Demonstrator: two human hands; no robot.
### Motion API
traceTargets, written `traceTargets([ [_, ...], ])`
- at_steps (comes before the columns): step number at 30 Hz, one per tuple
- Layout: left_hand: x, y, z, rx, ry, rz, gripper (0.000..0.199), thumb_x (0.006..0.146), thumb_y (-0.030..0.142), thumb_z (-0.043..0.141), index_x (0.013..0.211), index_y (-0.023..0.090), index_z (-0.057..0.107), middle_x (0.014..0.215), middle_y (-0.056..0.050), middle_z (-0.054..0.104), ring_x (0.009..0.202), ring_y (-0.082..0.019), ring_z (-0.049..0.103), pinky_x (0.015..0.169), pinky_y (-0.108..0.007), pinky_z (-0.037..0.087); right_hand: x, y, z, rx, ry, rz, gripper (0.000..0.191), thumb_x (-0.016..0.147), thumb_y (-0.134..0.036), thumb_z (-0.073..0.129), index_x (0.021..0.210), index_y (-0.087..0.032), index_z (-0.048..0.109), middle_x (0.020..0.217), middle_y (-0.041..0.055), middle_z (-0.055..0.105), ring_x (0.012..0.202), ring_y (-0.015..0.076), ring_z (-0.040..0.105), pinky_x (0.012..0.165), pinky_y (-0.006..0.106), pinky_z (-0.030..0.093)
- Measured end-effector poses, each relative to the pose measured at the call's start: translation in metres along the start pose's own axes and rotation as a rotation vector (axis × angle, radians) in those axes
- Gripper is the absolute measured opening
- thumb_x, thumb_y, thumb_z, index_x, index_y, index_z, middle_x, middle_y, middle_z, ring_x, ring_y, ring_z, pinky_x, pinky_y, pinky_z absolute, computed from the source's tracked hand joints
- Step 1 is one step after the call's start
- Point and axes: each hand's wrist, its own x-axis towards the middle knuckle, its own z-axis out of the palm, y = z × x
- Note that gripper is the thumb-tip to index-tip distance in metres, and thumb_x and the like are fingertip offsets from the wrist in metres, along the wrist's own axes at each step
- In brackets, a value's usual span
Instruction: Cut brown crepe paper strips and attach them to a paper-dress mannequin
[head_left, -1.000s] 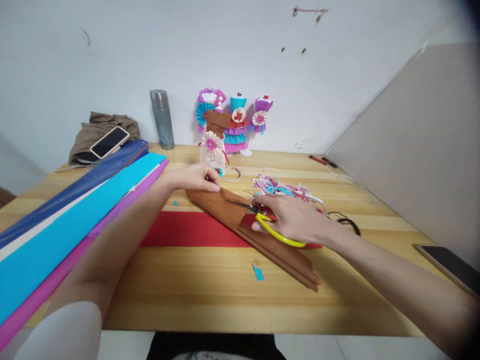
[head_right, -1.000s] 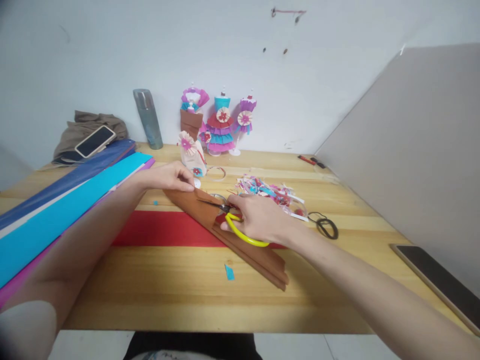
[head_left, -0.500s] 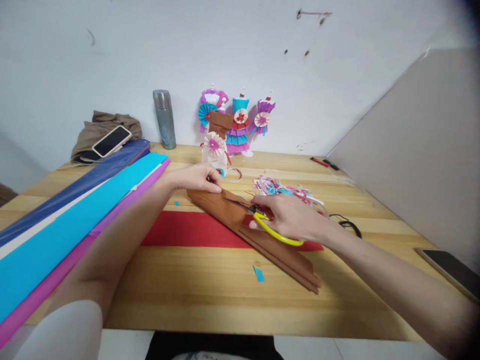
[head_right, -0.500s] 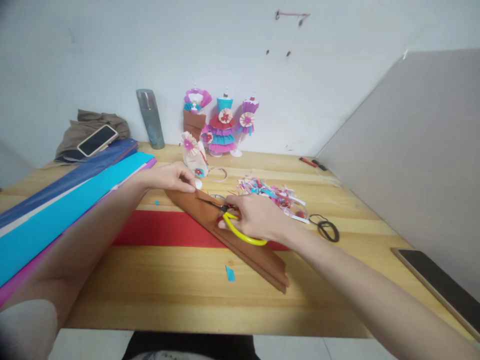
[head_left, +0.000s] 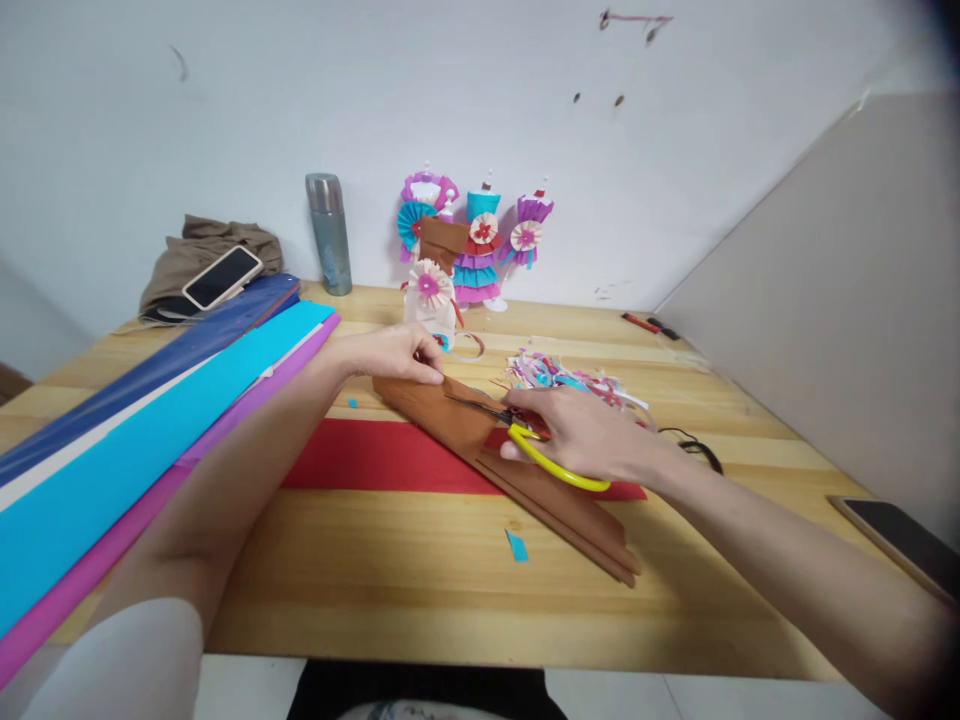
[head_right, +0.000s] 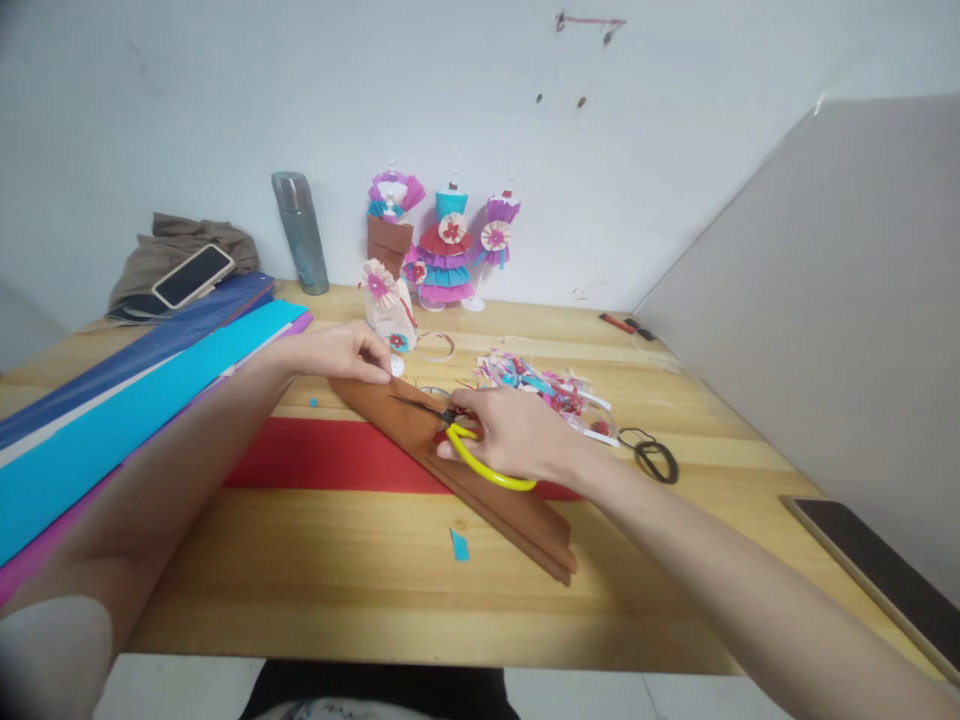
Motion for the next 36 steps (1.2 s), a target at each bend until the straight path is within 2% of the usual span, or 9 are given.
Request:
traceTargets([
  [7, 0.001, -0.003, 0.000, 0.008, 0.004, 0.032, 0.019, 0.076, 0.029, 0.064, 0.076, 0.013, 0.073, 0.070, -0.001, 0.068, 0.068, -0.013, 0.058, 0.063, -0.021, 0.040, 0.001, -0.004, -0.002, -0.006, 0.012, 0.010, 0.031, 0.084, -0.051, 0.059, 0.086, -0.020, 0.062, 0.075, 0.0046, 0.067, 0.067, 0.0197, 0.058, 0.058, 0.028, 0.029],
  [22, 0.001, -0.004, 0.001, 0.043, -0.001, 0.020, 0.025, 0.076, 0.034, 0.063, 0.077, 0.011, 0.072, 0.070, -0.002, 0.067, 0.067, -0.012, 0.056, 0.062, -0.021, 0.039, 0.002, 0.005, 0.003, -0.038, 0.070, -0.004, 0.032, 0.086, -0.048, 0.056, 0.093, -0.022, 0.072, 0.064, 0.0052, 0.068, 0.055, 0.0178, 0.057, 0.055, 0.027, 0.027],
  [29, 0.001, -0.003, 0.000, 0.054, -0.022, 0.009, 0.023, 0.075, 0.033, 0.063, 0.076, 0.012, 0.072, 0.069, -0.001, 0.066, 0.068, -0.012, 0.057, 0.062, -0.020, 0.040, 0.000, 0.006, 0.000, -0.083, 0.086, 0.010, 0.029, 0.083, -0.045, 0.060, 0.098, -0.025, 0.074, 0.069, 0.0054, 0.072, 0.063, 0.0217, 0.064, 0.054, 0.027, 0.029],
  [36, 0.001, -0.002, 0.001, 0.031, -0.029, 0.021, 0.023, 0.075, 0.033, 0.063, 0.076, 0.011, 0.073, 0.067, -0.001, 0.065, 0.067, -0.013, 0.056, 0.061, -0.021, 0.039, -0.001, 0.005, 0.002, -0.039, 0.031, -0.031, 0.034, 0.083, -0.050, 0.062, 0.103, -0.022, 0.066, 0.078, 0.0060, 0.071, 0.072, 0.0230, 0.065, 0.057, 0.027, 0.030],
])
